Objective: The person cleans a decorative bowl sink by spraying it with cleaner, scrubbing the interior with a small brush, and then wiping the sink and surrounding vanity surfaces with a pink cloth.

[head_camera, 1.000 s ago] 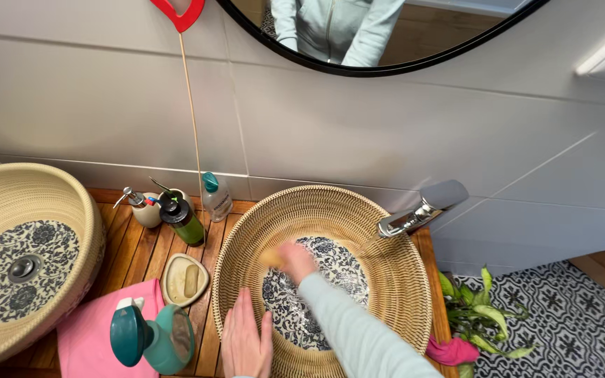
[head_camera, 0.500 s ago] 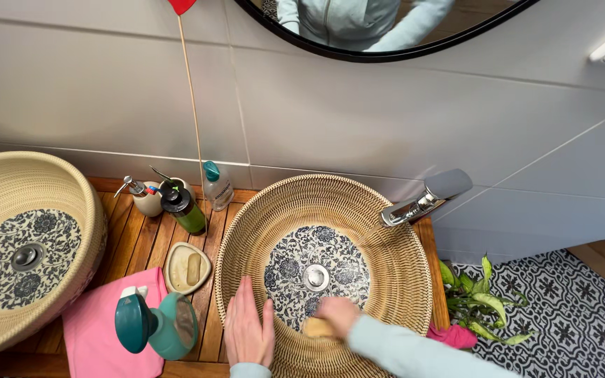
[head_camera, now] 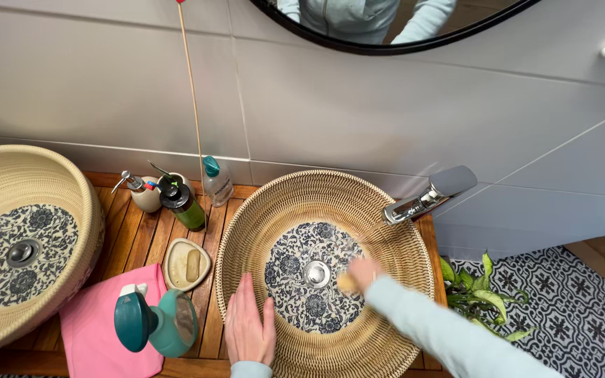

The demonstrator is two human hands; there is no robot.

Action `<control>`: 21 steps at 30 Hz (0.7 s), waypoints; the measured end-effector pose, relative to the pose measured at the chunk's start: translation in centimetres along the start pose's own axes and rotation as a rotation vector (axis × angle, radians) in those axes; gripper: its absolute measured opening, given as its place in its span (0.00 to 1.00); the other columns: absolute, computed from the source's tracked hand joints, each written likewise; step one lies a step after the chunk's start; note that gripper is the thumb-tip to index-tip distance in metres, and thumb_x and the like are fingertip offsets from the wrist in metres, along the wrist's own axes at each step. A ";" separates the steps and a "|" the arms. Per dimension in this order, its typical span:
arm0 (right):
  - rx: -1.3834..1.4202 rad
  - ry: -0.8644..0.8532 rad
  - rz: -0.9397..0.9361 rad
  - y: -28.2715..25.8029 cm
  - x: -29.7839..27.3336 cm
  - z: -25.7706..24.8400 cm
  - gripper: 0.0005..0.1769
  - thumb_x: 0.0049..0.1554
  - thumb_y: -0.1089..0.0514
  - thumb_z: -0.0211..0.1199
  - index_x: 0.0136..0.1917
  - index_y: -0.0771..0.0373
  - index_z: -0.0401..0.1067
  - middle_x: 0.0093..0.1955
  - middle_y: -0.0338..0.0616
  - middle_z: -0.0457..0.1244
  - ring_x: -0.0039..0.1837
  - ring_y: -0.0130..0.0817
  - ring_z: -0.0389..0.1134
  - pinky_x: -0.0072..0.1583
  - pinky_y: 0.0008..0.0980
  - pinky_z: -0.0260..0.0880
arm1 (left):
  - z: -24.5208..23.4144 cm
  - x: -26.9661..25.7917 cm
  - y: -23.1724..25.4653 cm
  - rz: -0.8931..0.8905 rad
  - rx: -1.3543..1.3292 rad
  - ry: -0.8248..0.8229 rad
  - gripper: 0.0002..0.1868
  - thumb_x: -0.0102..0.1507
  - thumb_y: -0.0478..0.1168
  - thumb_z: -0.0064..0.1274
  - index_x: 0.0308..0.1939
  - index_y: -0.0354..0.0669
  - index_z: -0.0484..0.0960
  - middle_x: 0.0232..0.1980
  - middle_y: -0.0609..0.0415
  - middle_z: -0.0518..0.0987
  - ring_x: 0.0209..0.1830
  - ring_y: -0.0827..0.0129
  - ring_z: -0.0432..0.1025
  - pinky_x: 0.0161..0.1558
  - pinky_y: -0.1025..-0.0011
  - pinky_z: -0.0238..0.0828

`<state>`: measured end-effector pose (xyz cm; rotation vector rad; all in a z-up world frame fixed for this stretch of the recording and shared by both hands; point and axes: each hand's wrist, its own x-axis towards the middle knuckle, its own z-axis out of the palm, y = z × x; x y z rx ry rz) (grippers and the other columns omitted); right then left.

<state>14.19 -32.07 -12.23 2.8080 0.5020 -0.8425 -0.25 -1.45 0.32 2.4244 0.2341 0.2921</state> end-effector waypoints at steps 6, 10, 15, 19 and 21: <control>0.248 0.191 -0.419 -10.0 -3.5 1.3 0.13 0.51 0.58 0.70 0.50 0.61 0.77 0.51 0.51 0.66 0.53 0.47 0.71 0.56 0.44 0.74 | 0.3 0.0 -0.3 0.001 0.016 -0.002 0.36 0.68 0.55 0.36 0.74 0.36 0.60 0.76 0.44 0.65 0.75 0.53 0.60 0.75 0.59 0.49; 0.428 0.529 -0.279 -11.3 5.2 -1.1 0.10 0.62 0.59 0.62 0.55 0.65 0.75 0.51 0.57 0.67 0.54 0.51 0.72 0.59 0.44 0.73 | 0.3 0.1 -0.4 0.026 0.014 0.004 0.36 0.68 0.54 0.37 0.75 0.35 0.59 0.75 0.42 0.65 0.74 0.52 0.60 0.74 0.58 0.48; 0.270 0.496 -0.022 -1.2 7.2 -1.5 0.10 0.55 0.59 0.62 0.50 0.56 0.79 0.50 0.54 0.68 0.51 0.51 0.73 0.55 0.48 0.74 | 0.0 0.0 0.0 0.013 -0.011 0.006 0.36 0.68 0.54 0.37 0.75 0.35 0.60 0.75 0.42 0.66 0.74 0.51 0.61 0.74 0.58 0.49; 0.002 0.180 -0.069 -0.6 2.4 3.1 0.08 0.56 0.57 0.63 0.48 0.60 0.78 0.51 0.52 0.68 0.55 0.48 0.72 0.57 0.44 0.74 | 0.0 -0.1 0.0 0.028 -0.019 0.025 0.35 0.68 0.54 0.37 0.74 0.35 0.61 0.75 0.42 0.66 0.74 0.51 0.61 0.74 0.58 0.50; 0.109 0.254 -0.203 -3.2 -0.9 4.7 0.09 0.55 0.59 0.62 0.50 0.59 0.77 0.54 0.49 0.66 0.56 0.48 0.70 0.57 0.44 0.74 | 0.2 0.0 -0.1 0.042 -0.006 0.038 0.35 0.69 0.54 0.37 0.74 0.34 0.60 0.75 0.42 0.66 0.74 0.51 0.61 0.74 0.58 0.49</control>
